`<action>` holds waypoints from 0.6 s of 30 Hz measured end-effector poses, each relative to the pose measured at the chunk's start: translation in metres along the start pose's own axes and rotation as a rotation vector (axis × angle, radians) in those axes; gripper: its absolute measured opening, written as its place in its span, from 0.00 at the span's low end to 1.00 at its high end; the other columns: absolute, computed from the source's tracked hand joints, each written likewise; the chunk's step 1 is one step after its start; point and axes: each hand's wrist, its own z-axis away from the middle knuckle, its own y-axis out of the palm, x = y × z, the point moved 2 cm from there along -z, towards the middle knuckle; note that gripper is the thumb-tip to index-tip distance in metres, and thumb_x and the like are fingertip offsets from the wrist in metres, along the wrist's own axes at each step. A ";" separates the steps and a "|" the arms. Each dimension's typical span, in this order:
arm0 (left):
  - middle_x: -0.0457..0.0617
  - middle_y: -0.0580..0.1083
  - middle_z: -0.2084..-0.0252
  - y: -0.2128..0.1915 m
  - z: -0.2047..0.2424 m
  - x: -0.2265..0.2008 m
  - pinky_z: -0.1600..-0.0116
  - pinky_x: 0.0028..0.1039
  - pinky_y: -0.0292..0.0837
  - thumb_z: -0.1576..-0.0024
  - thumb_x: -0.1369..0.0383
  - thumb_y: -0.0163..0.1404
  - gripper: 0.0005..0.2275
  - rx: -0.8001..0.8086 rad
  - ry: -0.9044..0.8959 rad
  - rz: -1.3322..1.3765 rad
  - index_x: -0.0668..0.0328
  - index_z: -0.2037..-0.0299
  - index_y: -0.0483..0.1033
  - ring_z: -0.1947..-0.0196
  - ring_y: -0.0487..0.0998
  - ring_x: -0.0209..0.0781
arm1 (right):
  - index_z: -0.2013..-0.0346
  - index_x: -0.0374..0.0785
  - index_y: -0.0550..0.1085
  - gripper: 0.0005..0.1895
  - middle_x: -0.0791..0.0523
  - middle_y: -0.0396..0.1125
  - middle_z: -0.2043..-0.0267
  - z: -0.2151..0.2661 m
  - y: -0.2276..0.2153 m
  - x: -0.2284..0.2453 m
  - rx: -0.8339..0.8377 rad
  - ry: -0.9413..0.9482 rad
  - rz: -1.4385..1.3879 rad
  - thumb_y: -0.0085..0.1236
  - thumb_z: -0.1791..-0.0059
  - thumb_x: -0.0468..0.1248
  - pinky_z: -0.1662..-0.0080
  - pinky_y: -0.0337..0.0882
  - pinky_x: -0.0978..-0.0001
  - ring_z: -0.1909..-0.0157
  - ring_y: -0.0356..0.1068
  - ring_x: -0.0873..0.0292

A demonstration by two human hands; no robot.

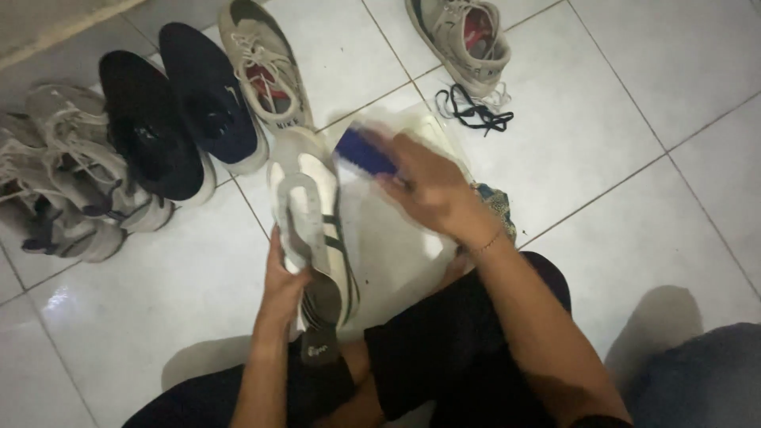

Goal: Cleaning a white sneaker by scrubbing it with a small brush while sitting on the floor.

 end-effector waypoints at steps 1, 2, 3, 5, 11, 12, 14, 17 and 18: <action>0.65 0.59 0.30 0.005 0.002 -0.017 0.30 0.51 0.59 0.63 0.69 0.67 0.55 -0.001 -0.001 0.008 0.65 0.25 0.42 0.32 0.61 0.59 | 0.35 0.42 0.66 0.25 0.42 0.67 0.51 -0.002 -0.013 -0.011 0.006 -0.002 0.006 0.50 0.45 0.47 0.59 0.74 0.46 0.56 0.72 0.35; 0.61 0.62 0.32 0.010 0.004 -0.035 0.34 0.41 0.61 0.59 0.73 0.59 0.47 0.000 0.003 0.028 0.62 0.26 0.47 0.36 0.65 0.54 | 0.33 0.37 0.62 0.26 0.43 0.65 0.42 -0.004 -0.026 -0.023 -0.026 0.073 -0.074 0.48 0.45 0.40 0.50 0.69 0.52 0.48 0.69 0.41; 0.57 0.65 0.34 0.015 0.005 -0.053 0.38 0.31 0.63 0.55 0.78 0.50 0.40 -0.001 0.011 0.050 0.59 0.27 0.51 0.39 0.68 0.49 | 0.31 0.32 0.58 0.27 0.44 0.63 0.33 -0.007 -0.041 -0.034 -0.059 0.143 -0.152 0.47 0.45 0.33 0.41 0.65 0.58 0.39 0.66 0.46; 0.58 0.65 0.34 0.012 0.001 -0.050 0.37 0.32 0.63 0.54 0.78 0.51 0.40 -0.018 0.003 0.071 0.59 0.27 0.50 0.38 0.68 0.51 | 0.27 0.34 0.52 0.30 0.44 0.62 0.43 -0.007 -0.033 -0.084 0.015 0.178 -0.079 0.44 0.44 0.35 0.49 0.65 0.58 0.50 0.64 0.48; 0.58 0.59 0.29 -0.011 -0.021 0.005 0.29 0.51 0.60 0.62 0.65 0.65 0.53 -0.007 -0.046 0.045 0.47 0.24 0.45 0.32 0.62 0.58 | 0.22 0.38 0.39 0.43 0.28 0.53 0.38 0.002 0.041 -0.190 0.397 0.335 0.070 0.48 0.46 0.39 0.45 0.69 0.37 0.41 0.65 0.25; 0.58 0.60 0.29 -0.009 -0.019 0.001 0.30 0.53 0.61 0.62 0.63 0.66 0.53 0.011 -0.058 0.044 0.44 0.24 0.45 0.32 0.62 0.60 | 0.23 0.36 0.41 0.43 0.29 0.52 0.37 0.005 0.054 -0.198 0.464 0.386 0.045 0.48 0.47 0.41 0.45 0.71 0.40 0.41 0.66 0.27; 0.59 0.59 0.28 -0.003 -0.019 -0.011 0.30 0.55 0.60 0.64 0.61 0.67 0.55 0.024 -0.057 0.075 0.43 0.24 0.44 0.31 0.61 0.63 | 0.23 0.35 0.40 0.42 0.30 0.54 0.38 0.008 0.072 -0.222 0.513 0.401 0.116 0.46 0.46 0.42 0.47 0.73 0.40 0.43 0.68 0.29; 0.59 0.58 0.28 0.002 -0.016 -0.023 0.30 0.55 0.60 0.64 0.62 0.68 0.56 0.048 -0.033 0.124 0.45 0.24 0.43 0.30 0.60 0.63 | 0.23 0.34 0.39 0.41 0.31 0.55 0.39 0.010 0.087 -0.238 0.564 0.446 0.180 0.43 0.45 0.44 0.50 0.76 0.41 0.46 0.70 0.31; 0.59 0.59 0.28 0.004 -0.014 -0.025 0.31 0.54 0.61 0.63 0.65 0.67 0.55 0.055 -0.009 0.145 0.47 0.24 0.44 0.30 0.60 0.60 | 0.23 0.34 0.39 0.41 0.32 0.54 0.39 0.011 0.090 -0.241 0.570 0.473 0.173 0.43 0.45 0.44 0.52 0.76 0.41 0.46 0.71 0.31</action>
